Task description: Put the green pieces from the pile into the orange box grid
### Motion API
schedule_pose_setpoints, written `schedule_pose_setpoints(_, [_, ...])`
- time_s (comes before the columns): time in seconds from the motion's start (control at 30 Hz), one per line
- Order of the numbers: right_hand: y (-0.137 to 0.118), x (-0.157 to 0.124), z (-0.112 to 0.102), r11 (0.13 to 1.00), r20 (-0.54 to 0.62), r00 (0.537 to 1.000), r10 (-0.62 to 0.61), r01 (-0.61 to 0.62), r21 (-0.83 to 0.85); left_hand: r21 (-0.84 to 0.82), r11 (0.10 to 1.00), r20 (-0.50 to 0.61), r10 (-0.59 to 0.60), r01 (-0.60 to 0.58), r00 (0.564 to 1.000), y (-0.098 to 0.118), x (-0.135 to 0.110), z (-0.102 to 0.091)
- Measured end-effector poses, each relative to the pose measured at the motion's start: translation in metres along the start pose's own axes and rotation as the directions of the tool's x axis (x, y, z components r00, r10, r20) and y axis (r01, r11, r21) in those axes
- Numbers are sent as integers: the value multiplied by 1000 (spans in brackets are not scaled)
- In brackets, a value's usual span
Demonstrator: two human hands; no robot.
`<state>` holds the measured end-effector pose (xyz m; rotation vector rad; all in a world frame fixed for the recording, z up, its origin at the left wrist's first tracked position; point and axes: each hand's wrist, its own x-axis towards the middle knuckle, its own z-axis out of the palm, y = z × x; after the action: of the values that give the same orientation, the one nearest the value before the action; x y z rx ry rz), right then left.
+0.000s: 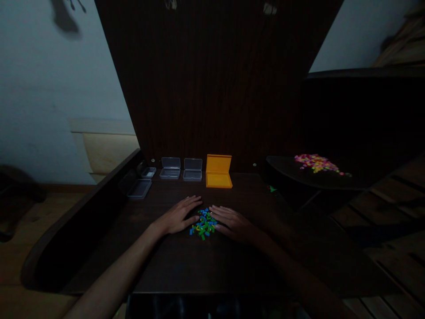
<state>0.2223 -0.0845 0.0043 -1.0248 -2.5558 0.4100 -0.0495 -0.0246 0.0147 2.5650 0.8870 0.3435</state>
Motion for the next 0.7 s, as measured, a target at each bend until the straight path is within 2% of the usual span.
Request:
schedule_pose_setpoints(0.2, [0, -2, -1, 1000, -46, 999, 11, -10, 15, -22, 1000, 12, -5, 5, 1000, -4, 0, 1])
schedule_pose_setpoints(0.47, [-2, 3, 4, 999, -13, 999, -30, 31, 29, -36, 999, -18, 26, -27, 999, -1, 0, 1])
schedule_pose_setpoints(0.7, [0, 1, 4, 998, 3, 999, -44, 44, 47, -34, 999, 2, 23, -23, 1000, -5, 0, 3])
